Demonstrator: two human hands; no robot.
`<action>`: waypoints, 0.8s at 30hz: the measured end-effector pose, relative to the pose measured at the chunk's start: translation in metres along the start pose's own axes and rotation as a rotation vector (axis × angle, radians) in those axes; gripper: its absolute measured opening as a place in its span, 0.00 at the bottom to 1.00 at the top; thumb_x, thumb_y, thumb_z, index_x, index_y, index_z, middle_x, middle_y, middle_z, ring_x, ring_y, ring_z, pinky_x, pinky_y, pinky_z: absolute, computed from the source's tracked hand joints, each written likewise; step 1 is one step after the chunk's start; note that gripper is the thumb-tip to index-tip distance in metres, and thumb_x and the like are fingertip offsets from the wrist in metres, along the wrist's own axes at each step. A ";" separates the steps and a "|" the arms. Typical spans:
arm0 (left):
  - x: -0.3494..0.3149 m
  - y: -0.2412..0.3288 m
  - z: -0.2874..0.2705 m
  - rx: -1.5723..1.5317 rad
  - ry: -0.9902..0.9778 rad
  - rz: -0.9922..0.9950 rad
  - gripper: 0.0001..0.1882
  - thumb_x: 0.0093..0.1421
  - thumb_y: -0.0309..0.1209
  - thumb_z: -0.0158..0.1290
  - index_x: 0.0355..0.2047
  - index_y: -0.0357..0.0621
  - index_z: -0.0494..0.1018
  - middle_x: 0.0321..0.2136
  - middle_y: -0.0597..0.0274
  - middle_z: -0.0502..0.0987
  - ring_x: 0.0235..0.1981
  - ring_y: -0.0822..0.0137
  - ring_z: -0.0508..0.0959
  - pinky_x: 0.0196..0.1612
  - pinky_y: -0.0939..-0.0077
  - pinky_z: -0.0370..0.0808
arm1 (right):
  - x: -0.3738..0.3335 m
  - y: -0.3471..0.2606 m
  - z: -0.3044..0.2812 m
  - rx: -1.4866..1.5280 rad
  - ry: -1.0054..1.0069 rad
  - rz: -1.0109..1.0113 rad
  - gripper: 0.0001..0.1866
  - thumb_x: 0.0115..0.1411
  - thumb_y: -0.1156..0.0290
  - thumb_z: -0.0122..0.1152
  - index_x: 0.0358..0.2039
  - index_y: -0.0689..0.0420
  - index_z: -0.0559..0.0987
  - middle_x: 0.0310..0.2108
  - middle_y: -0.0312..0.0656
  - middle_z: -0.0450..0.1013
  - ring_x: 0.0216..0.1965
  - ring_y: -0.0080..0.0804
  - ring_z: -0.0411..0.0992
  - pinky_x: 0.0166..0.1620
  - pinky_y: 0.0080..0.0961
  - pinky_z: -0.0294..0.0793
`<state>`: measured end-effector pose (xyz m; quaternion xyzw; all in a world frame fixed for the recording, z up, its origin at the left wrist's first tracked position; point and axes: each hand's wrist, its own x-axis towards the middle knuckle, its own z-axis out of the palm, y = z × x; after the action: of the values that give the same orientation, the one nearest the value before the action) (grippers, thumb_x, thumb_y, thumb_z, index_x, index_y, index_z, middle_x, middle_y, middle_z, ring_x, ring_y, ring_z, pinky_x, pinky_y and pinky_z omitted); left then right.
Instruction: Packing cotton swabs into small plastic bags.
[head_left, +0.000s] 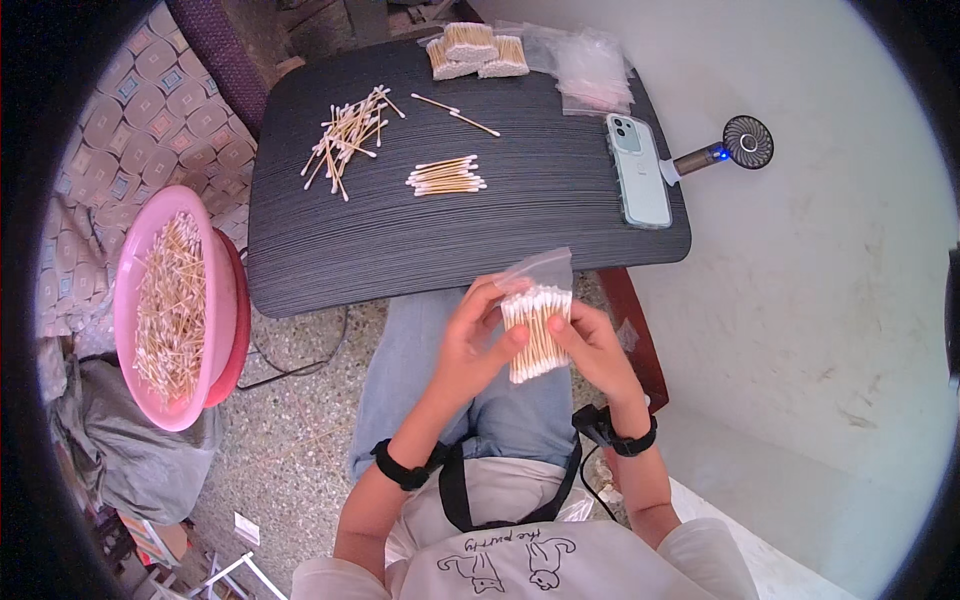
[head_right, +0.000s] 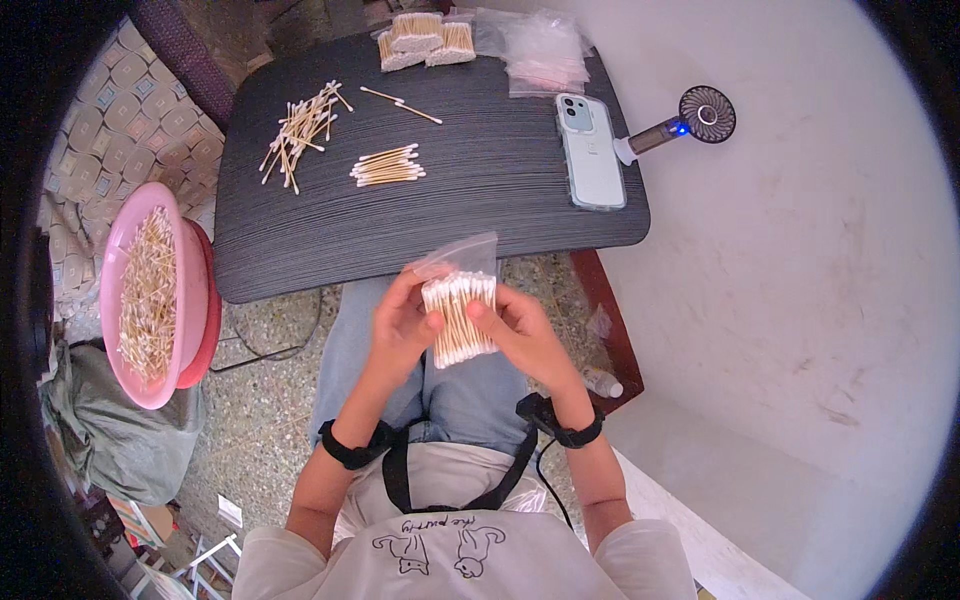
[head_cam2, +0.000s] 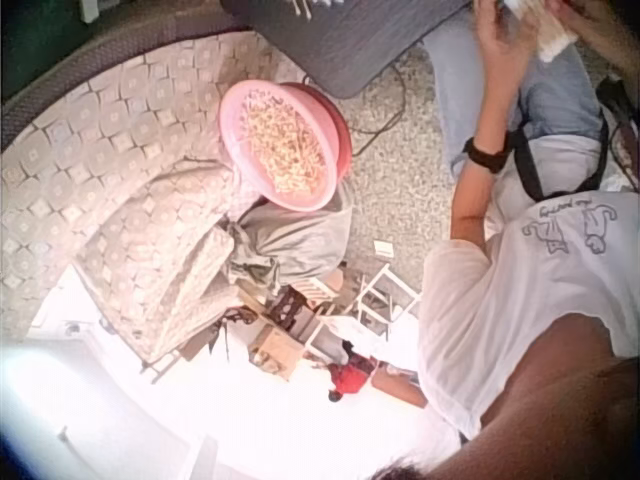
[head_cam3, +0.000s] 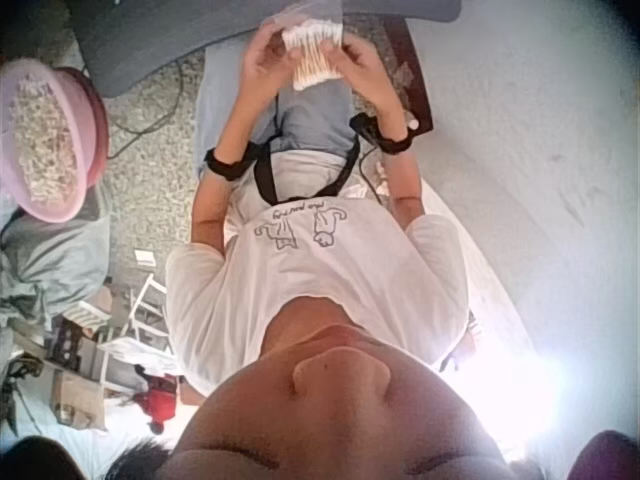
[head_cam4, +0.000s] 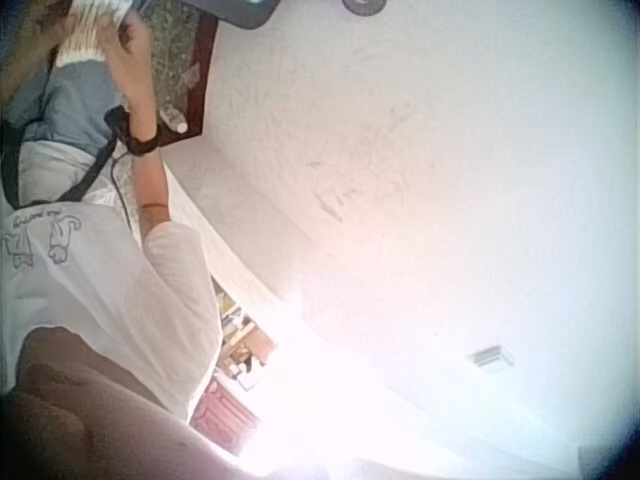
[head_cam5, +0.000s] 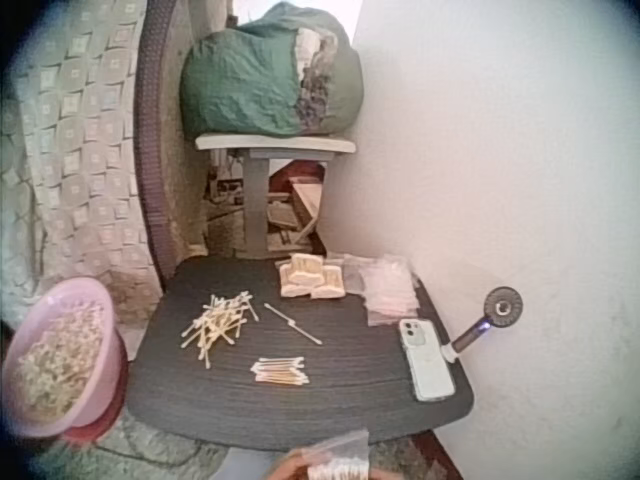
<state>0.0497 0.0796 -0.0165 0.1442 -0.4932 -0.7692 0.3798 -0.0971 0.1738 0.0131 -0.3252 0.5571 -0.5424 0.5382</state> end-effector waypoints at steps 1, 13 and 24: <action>0.000 0.001 0.000 0.000 0.000 -0.002 0.21 0.57 0.28 0.58 0.51 0.37 0.69 0.50 0.59 0.66 0.54 0.66 0.67 0.56 0.73 0.64 | 0.000 0.000 -0.003 -0.004 -0.043 0.045 0.18 0.65 0.62 0.54 0.48 0.63 0.73 0.38 0.34 0.74 0.37 0.15 0.70 0.38 0.15 0.71; 0.002 0.007 -0.006 0.214 -0.078 0.069 0.19 0.56 0.37 0.59 0.44 0.39 0.71 0.49 0.52 0.68 0.51 0.63 0.69 0.54 0.68 0.65 | -0.002 0.000 0.009 0.032 -0.071 0.005 0.17 0.64 0.64 0.55 0.48 0.61 0.73 0.38 0.33 0.73 0.38 0.15 0.70 0.41 0.16 0.70; -0.005 0.005 0.012 0.014 0.153 -0.086 0.14 0.65 0.28 0.48 0.49 0.36 0.68 0.49 0.47 0.74 0.51 0.63 0.73 0.55 0.69 0.68 | 0.007 0.017 0.025 0.011 0.128 -0.146 0.15 0.62 0.71 0.58 0.48 0.63 0.73 0.41 0.37 0.73 0.43 0.20 0.69 0.48 0.20 0.67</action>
<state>0.0476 0.0900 -0.0071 0.2261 -0.4615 -0.7682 0.3819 -0.0712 0.1645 -0.0006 -0.3268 0.5621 -0.6030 0.4623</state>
